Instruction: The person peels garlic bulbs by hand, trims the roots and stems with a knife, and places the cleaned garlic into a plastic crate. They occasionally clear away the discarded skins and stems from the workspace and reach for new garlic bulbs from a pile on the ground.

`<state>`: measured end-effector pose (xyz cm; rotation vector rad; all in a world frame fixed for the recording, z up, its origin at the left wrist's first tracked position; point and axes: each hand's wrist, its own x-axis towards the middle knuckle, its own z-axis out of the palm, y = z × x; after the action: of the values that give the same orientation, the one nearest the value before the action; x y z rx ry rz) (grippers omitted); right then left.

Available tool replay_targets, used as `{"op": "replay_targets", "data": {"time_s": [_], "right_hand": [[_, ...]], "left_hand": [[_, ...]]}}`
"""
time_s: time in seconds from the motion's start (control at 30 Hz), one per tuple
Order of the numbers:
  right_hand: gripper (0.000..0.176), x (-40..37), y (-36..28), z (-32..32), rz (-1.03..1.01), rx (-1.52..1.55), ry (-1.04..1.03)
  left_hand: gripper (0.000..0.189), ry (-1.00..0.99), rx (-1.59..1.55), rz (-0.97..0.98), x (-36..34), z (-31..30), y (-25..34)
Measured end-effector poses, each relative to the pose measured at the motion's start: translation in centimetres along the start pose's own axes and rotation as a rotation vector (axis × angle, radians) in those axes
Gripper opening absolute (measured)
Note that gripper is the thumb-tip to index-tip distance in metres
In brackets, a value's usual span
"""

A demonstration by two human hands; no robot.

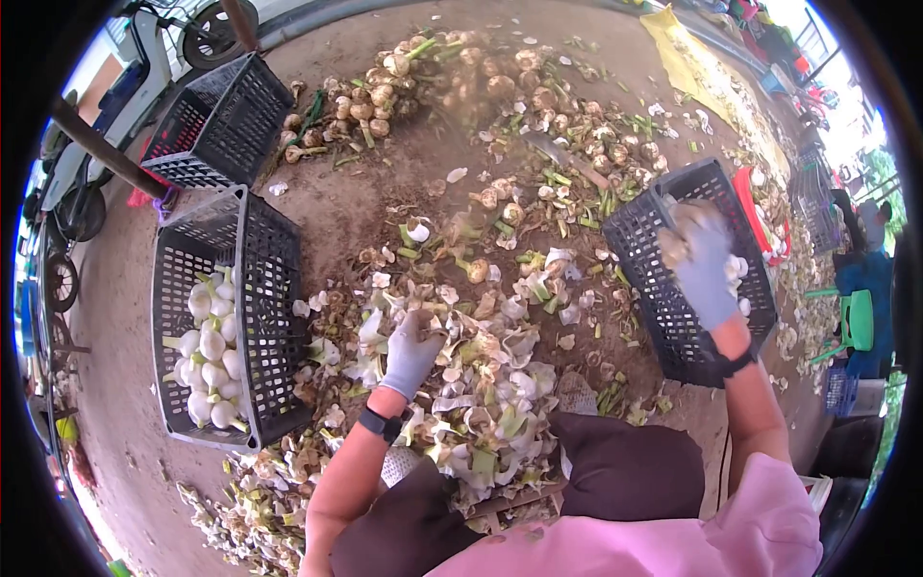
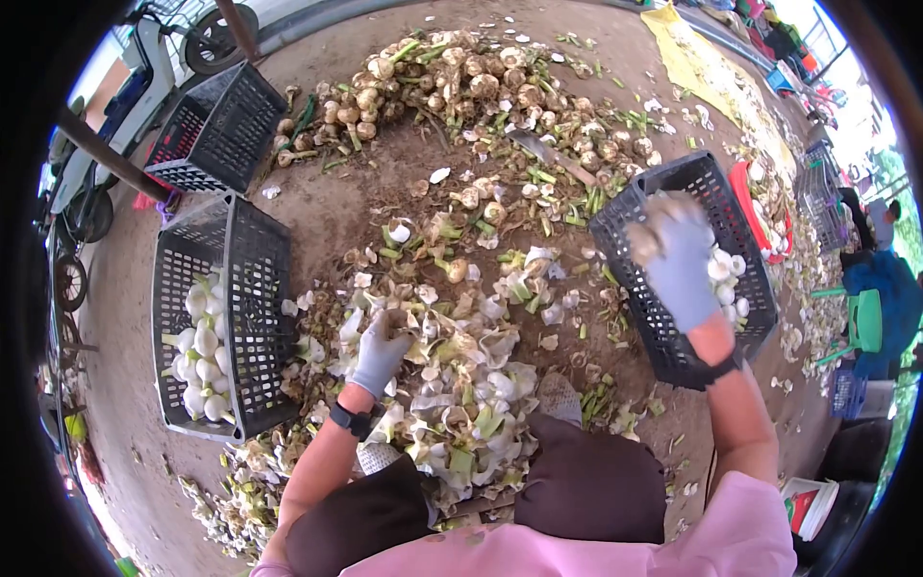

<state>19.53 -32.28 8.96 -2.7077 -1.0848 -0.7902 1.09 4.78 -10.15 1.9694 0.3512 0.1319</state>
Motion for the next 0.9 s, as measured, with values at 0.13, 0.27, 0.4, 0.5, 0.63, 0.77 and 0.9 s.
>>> {"op": "replay_targets", "data": {"time_s": [0.13,0.27,0.4,0.5,0.63,0.77,0.9], "right_hand": [[0.072,7.5,-5.6,9.3,0.144,0.794,-0.486],[0.054,12.3,-7.9,26.1,0.267,0.444,-0.693],[0.027,13.1,-10.4,28.8,0.343,0.31,-0.657],[0.029,10.8,-13.3,27.6,0.552,1.384,-0.572],[0.049,6.9,-19.3,18.0,0.657,2.332,-0.965],[0.046,5.6,-21.2,12.9,0.724,2.309,-0.929],[0.051,3.9,-20.3,14.0,0.508,2.023,-0.92]], "left_hand": [[0.032,-0.101,-0.118,0.04,1.6,0.3,1.9],[0.029,-0.101,-0.165,-0.017,0.9,-0.3,2.3],[0.04,-0.011,-0.342,-0.094,0.8,-0.3,-0.5],[0.077,0.025,-0.542,-0.082,2.5,-1.4,0.3],[0.076,-0.051,-0.878,-0.146,3.1,-2.1,4.0],[0.047,0.01,-0.912,-0.18,1.3,-2.1,6.4],[0.045,0.266,-0.251,0.038,0.3,-3.1,6.7]]}}
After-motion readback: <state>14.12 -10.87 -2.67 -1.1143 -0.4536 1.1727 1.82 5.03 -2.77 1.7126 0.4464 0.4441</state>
